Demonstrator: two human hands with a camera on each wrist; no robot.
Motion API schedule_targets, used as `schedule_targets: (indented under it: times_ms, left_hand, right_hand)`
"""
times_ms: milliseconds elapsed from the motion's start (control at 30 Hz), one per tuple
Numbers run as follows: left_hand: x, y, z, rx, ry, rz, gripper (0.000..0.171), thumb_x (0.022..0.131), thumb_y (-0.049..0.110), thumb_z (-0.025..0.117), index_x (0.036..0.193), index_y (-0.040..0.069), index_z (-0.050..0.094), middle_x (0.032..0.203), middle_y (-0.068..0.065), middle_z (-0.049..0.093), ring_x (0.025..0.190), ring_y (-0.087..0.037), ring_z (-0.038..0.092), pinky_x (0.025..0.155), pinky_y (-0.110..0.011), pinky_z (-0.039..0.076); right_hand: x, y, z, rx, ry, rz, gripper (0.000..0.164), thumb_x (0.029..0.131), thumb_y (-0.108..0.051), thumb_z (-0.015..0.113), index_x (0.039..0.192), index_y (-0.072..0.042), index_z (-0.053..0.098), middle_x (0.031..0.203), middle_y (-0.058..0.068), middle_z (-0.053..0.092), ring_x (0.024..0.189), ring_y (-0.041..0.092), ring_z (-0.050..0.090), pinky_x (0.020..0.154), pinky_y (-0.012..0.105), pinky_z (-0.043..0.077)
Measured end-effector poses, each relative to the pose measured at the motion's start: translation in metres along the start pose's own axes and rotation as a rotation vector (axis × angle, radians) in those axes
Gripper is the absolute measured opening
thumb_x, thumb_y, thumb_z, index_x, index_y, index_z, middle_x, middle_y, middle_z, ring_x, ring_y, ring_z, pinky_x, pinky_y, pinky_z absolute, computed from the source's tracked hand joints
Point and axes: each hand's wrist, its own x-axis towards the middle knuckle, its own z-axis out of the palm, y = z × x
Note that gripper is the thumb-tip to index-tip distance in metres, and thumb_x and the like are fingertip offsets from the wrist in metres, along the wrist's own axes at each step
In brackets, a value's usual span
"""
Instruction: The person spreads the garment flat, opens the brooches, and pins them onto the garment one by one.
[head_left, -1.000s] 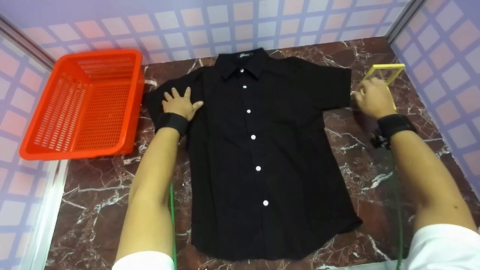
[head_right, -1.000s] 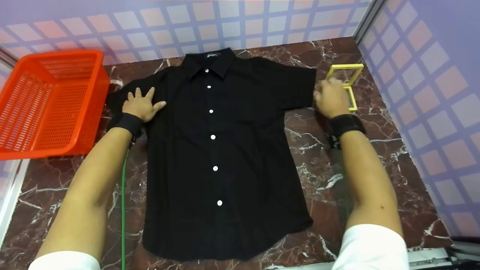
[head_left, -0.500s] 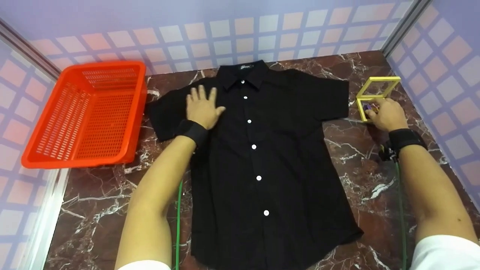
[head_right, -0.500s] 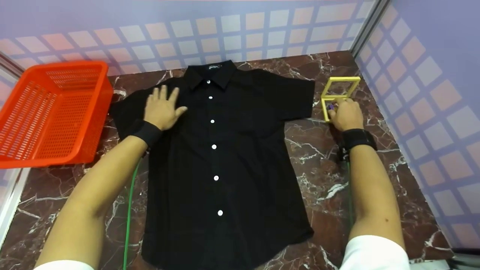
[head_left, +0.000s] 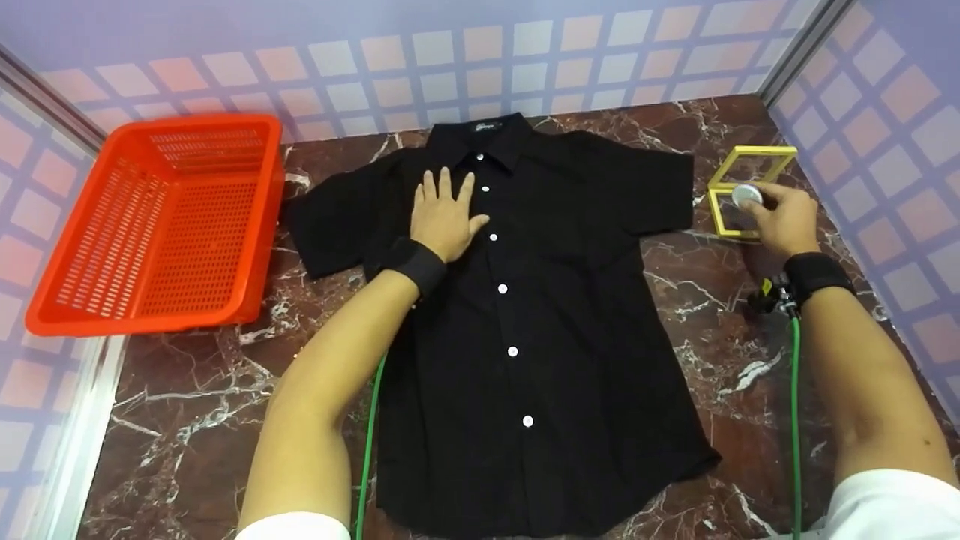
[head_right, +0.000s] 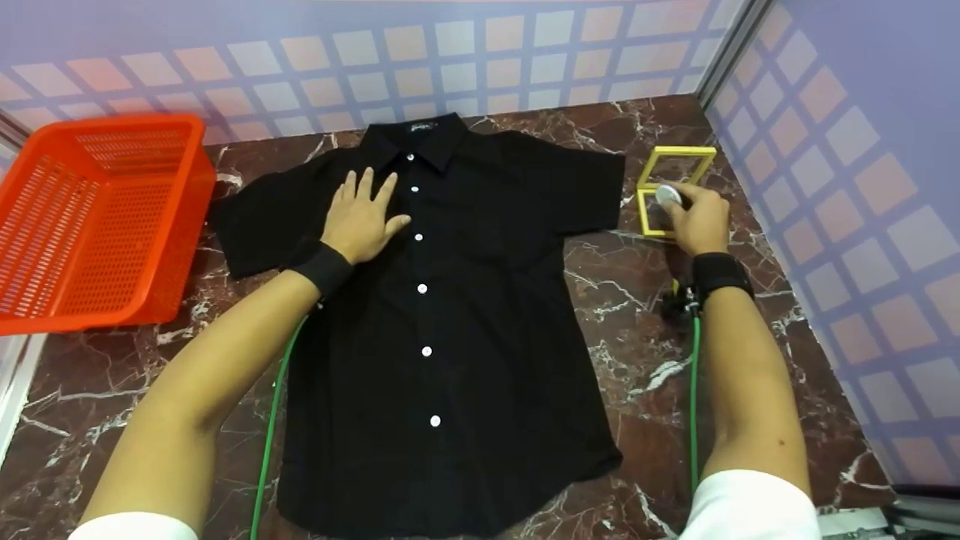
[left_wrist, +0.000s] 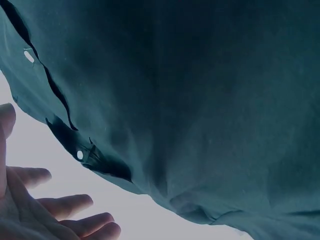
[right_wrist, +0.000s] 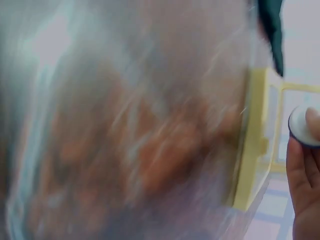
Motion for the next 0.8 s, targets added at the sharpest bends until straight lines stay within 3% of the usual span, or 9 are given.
schedule_targets:
  times_ms: [133, 267, 400, 667, 800]
  left_hand:
    - [0.001, 0.001, 0.002, -0.009, -0.008, -0.015, 0.073, 0.092, 0.056, 0.040, 0.149, 0.017, 0.018, 0.150, -0.024, 0.015, 0.137, -0.045, 0.009, 0.110, -0.051, 0.012]
    - [0.001, 0.004, 0.007, -0.017, -0.014, -0.017, 0.074, 0.091, 0.057, 0.040, 0.149, 0.016, 0.018, 0.150, -0.025, 0.014, 0.136, -0.046, 0.007, 0.110, -0.050, 0.012]
    - [0.003, 0.011, 0.013, -0.025, -0.015, -0.014, 0.075, 0.091, 0.057, 0.041, 0.149, 0.015, 0.019, 0.150, -0.025, 0.015, 0.136, -0.046, 0.007, 0.110, -0.051, 0.012]
    - [0.006, 0.031, 0.020, -0.009, -0.011, 0.022, 0.074, 0.091, 0.058, 0.041, 0.148, 0.014, 0.024, 0.149, -0.024, 0.019, 0.136, -0.046, 0.011, 0.110, -0.051, 0.015]
    - [0.007, 0.041, 0.023, -0.003, -0.026, 0.045, 0.073, 0.091, 0.057, 0.041, 0.148, 0.014, 0.023, 0.150, -0.023, 0.019, 0.136, -0.045, 0.011, 0.110, -0.050, 0.014]
  right_hand:
    - [0.003, -0.011, 0.001, 0.113, -0.041, -0.021, 0.042, 0.086, -0.025, 0.066, 0.126, -0.013, 0.059, 0.115, 0.018, 0.062, 0.094, 0.008, 0.059, 0.075, 0.016, 0.041]
    - [0.003, -0.024, 0.005, 0.192, -0.060, 0.002, 0.047, 0.081, -0.027, 0.070, 0.123, -0.009, 0.061, 0.109, 0.013, 0.066, 0.084, -0.007, 0.057, 0.068, 0.010, 0.040]
    - [0.002, -0.037, 0.016, 0.226, -0.057, -0.026, 0.041, 0.079, -0.027, 0.073, 0.112, -0.003, 0.067, 0.102, 0.009, 0.069, 0.078, -0.010, 0.057, 0.067, 0.009, 0.042]
    - [-0.002, -0.059, 0.040, 0.291, -0.100, -0.126, 0.028, 0.078, -0.021, 0.075, 0.101, -0.005, 0.072, 0.091, -0.002, 0.070, 0.072, -0.004, 0.058, 0.061, 0.011, 0.042]
    - [-0.003, -0.068, 0.050, 0.269, -0.128, -0.145, 0.025, 0.077, -0.020, 0.076, 0.097, -0.005, 0.073, 0.088, 0.000, 0.070, 0.072, -0.001, 0.057, 0.062, 0.012, 0.042]
